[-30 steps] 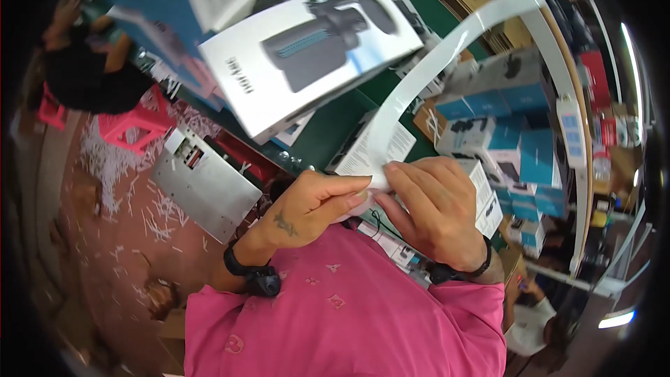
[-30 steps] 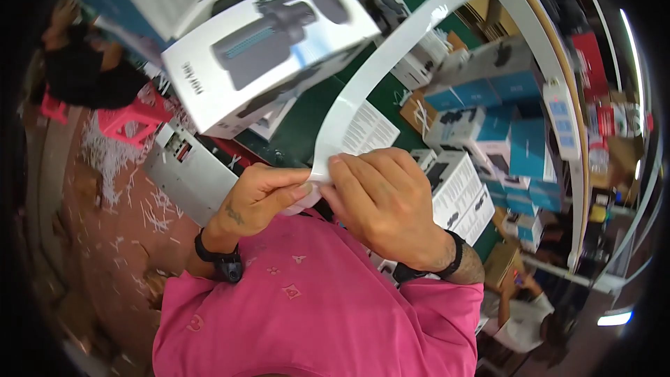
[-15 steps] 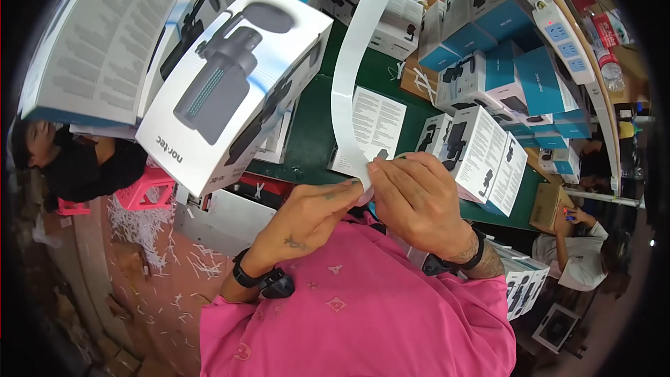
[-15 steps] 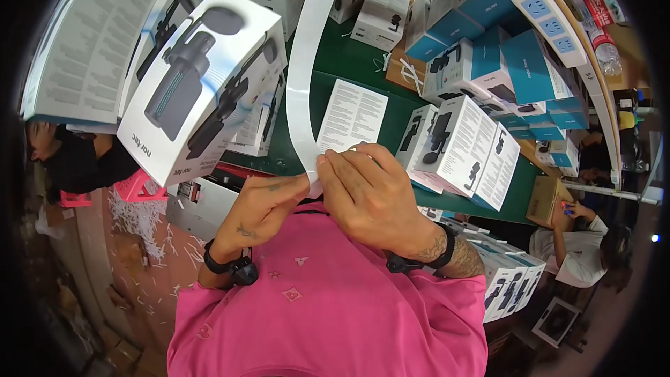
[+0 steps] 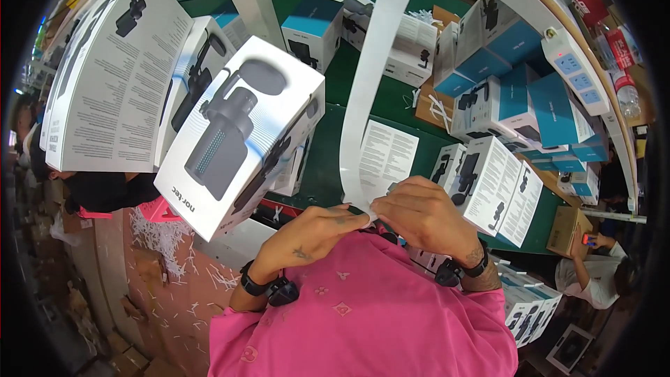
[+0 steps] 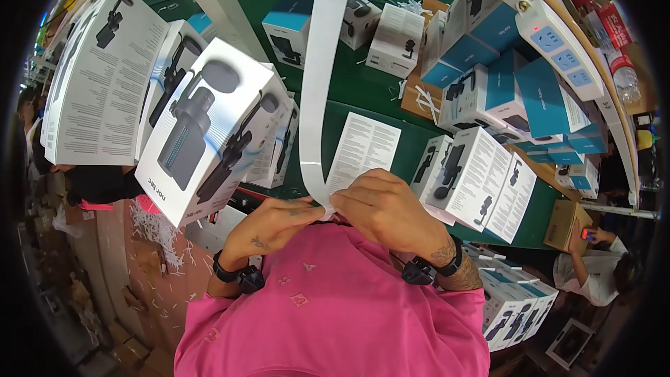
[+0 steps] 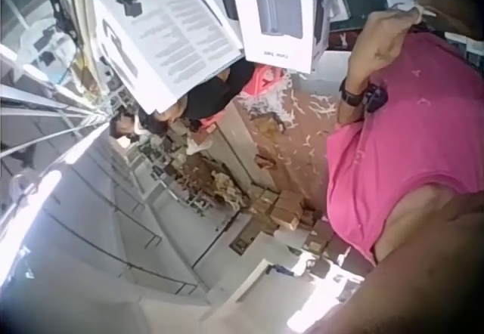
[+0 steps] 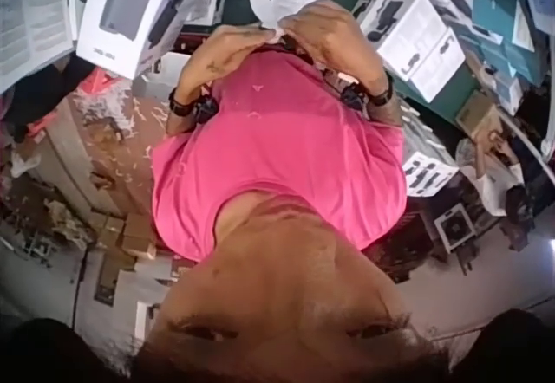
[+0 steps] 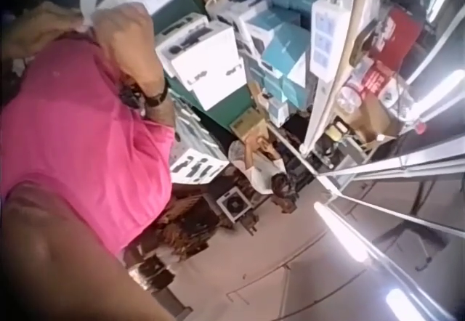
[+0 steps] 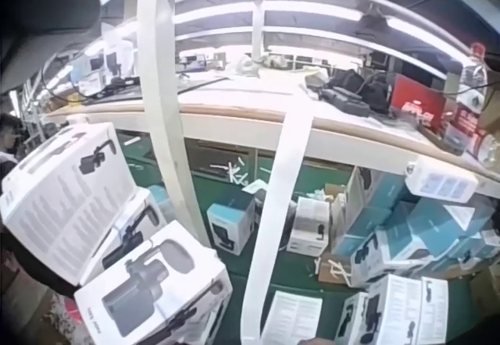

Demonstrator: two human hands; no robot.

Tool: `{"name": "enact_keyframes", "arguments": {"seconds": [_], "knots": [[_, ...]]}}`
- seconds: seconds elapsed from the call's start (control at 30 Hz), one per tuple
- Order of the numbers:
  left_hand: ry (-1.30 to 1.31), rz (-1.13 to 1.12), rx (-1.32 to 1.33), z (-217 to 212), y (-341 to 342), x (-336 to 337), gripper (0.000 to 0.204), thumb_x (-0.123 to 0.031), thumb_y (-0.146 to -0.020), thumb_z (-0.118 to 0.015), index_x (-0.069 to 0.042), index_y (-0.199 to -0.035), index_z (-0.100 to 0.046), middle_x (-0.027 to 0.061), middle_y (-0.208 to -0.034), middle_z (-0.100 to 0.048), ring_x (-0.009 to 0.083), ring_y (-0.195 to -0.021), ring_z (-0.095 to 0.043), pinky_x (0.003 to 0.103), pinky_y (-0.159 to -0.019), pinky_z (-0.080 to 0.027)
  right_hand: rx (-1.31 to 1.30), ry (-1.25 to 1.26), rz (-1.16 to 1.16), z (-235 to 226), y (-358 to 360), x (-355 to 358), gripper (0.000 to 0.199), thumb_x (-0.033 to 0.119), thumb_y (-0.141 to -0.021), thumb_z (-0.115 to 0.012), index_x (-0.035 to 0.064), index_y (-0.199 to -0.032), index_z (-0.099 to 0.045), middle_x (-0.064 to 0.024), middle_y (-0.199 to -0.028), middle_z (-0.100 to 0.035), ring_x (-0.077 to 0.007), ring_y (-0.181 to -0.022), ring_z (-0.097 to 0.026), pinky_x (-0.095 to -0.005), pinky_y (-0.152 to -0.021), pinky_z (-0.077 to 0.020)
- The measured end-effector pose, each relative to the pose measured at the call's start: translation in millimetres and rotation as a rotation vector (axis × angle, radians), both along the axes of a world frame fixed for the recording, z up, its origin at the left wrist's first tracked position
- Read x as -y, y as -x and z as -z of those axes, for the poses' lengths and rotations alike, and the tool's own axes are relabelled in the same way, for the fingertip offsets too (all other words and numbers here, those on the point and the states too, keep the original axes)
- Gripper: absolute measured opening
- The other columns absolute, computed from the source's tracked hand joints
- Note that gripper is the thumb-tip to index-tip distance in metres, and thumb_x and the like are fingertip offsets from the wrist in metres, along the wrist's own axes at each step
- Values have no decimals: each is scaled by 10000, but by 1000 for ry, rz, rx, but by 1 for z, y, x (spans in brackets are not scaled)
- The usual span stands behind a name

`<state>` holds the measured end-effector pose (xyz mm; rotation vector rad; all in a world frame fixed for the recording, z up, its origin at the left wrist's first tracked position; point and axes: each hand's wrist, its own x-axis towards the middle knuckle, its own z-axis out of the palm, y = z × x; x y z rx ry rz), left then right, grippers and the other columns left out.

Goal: The person peels a sticker from a roll by hand, presses it onto a white box, and moves the box to a stack. This sequence repeats as the person handles several boxes, occasionally shifting items on the table to reach others.

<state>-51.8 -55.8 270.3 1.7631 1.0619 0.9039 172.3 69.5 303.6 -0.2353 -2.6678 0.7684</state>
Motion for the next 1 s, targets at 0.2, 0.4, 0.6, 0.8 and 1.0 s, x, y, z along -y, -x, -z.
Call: {"name": "enact_keyframes", "arguments": {"seconds": [0.2, 0.4, 0.6, 0.8, 1.0], "knots": [[145, -299, 125, -6, -2, -25, 231, -30, -919, -630, 41, -1133, -680, 184, -905, -722, 268, -801, -726, 301, -692, -532, -98, 36, 66, 2, 16, -25, 295, 39, -775, -766, -18, -1057, -698, -120, -987, -717, -291, -860, -676, -378, -793, -529], [144, -274, 274, 8, 5, -25, 198, -180, -974, -599, 2, -1032, -649, 217, -784, -612, 256, -607, -570, 362, -597, -465, -62, 56, -51, 2, 44, -32, 236, 28, -798, -715, -20, -1027, -691, -148, -942, -711, -337, -848, -669, -419, -795, -501], [58, -322, 279, 18, 5, -28, 247, -165, -1000, -570, 64, -911, -597, 240, -708, -526, 286, -572, -454, 364, -557, -400, -22, 145, 21, 4, 40, -38, 161, -17, -827, -646, -38, -978, -698, -187, -871, -695, -371, -815, -667, -422, -772, -509], [138, -472, 220, 41, 9, -9, 266, -196, -1020, -560, 57, -1014, -640, 152, -676, -570, 162, -567, -493, 329, -556, -403, -34, 316, 337, 59, 24, -88, 163, 29, -918, -564, -29, -978, -705, -207, -861, -698, -393, -829, -671, -427, -754, -530], [381, -524, 224, 56, 12, -9, 290, -235, -1031, -555, 28, -1088, -665, 53, -763, -628, 94, -704, -540, 281, -656, -451, 357, -225, 533, 143, 5, -164, 209, 169, -929, -627, -11, -930, -733, -231, -972, -685, -440, -929, -630, -527, -809, -469]]}}
